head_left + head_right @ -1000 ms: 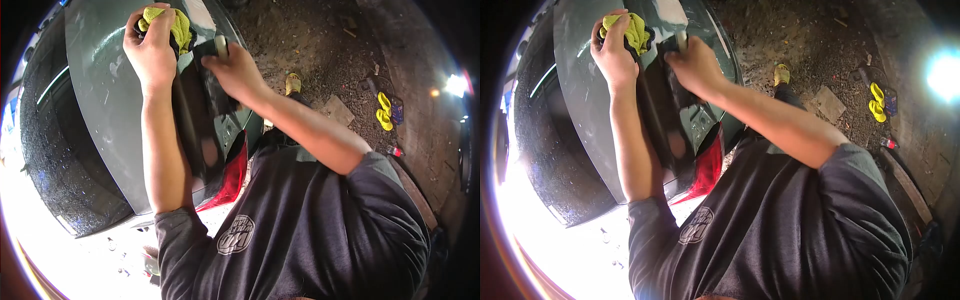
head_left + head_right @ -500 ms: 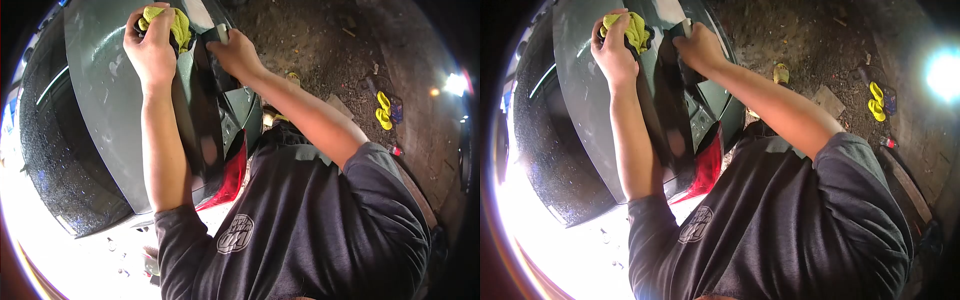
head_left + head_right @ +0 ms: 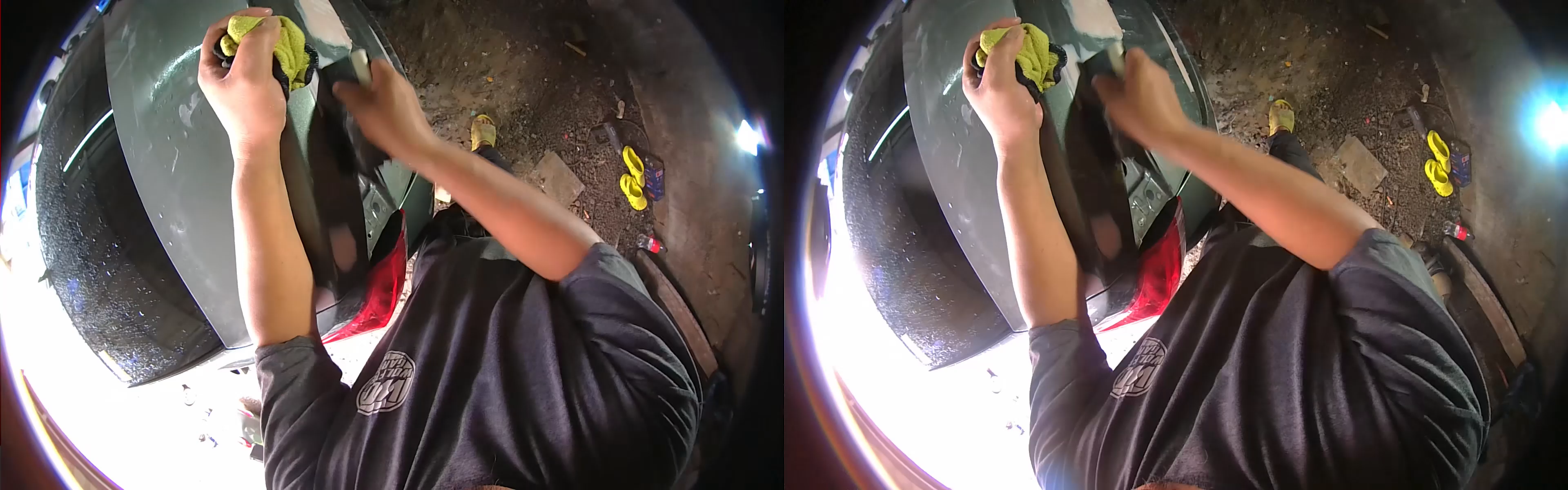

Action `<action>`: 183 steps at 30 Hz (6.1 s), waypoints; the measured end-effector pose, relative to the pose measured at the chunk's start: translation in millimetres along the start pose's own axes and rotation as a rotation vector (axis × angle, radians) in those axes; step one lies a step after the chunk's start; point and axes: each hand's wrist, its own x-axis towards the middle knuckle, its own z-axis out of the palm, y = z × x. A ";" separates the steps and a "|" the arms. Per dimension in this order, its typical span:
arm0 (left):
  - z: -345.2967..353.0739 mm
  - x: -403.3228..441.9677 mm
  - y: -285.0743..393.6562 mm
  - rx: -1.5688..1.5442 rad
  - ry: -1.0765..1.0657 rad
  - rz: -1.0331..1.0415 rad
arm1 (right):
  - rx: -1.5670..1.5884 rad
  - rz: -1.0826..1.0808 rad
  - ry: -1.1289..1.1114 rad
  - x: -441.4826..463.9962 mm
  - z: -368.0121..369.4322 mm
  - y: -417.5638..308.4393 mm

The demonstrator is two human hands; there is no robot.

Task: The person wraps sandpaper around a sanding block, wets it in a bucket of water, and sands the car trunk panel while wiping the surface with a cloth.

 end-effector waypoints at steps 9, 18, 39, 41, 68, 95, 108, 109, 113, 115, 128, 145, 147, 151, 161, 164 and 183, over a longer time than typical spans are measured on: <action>-4.8 -7.1 4.2 0.317 -0.031 0.144 | -0.088 0.168 -0.037 43.2 -65.3 93.6; -17.0 -3.0 -8.6 0.187 -0.203 0.193 | -0.040 -0.536 -0.594 23.2 -70.5 93.3; 9.0 -5.4 10.2 0.167 -0.049 -0.040 | -0.341 -0.528 -1.117 4.8 -65.5 50.0; 5.5 -3.5 7.8 0.161 -0.058 -0.031 | -0.378 -0.516 -1.135 -3.5 -68.3 51.1; -26.1 -1.3 -10.9 0.644 -0.097 0.634 | 0.250 -0.006 -0.061 17.3 -14.2 20.6; 4.0 -4.9 8.4 0.031 0.100 -0.033 | -0.017 -0.077 0.026 29.3 0.0 5.7; 2.5 0.2 4.0 0.085 0.082 0.003 | 0.044 -0.012 -0.042 -1.1 -10.1 -20.0; 1.2 -2.5 3.2 0.127 0.071 0.018 | 0.023 -0.011 -0.019 6.1 -8.2 -14.6; 6.2 -2.0 10.5 -0.026 0.113 -0.014 | 0.033 0.019 -0.024 23.8 -11.0 -11.4; 5.2 0.5 3.9 0.012 0.100 0.058 | -0.003 -0.083 0.017 -5.0 -3.9 -11.8; 9.5 -3.2 10.8 -0.114 0.142 -0.052 | 0.015 -0.058 0.038 10.4 1.9 4.5; -1.2 -1.5 2.3 0.030 0.062 0.016 | 0.054 0.034 0.063 16.1 -6.6 -23.5; 3.1 -0.8 1.8 -0.006 0.099 -0.004 | 0.092 0.076 -0.027 6.8 -9.4 -25.0; 6.9 -2.5 9.5 -0.061 0.120 -0.021 | 0.059 0.059 0.018 13.7 -7.6 -19.1; 9.6 -0.5 10.2 -0.082 0.125 -0.027 | 0.030 0.042 -0.025 -8.0 -8.2 -26.2; 2.3 -5.7 7.0 0.047 0.080 0.060 | 0.085 0.080 -0.026 -2.7 -5.8 -12.5; 2.9 0.8 -3.4 0.019 0.051 0.122 | 0.091 -0.063 0.025 -15.9 -3.2 -3.8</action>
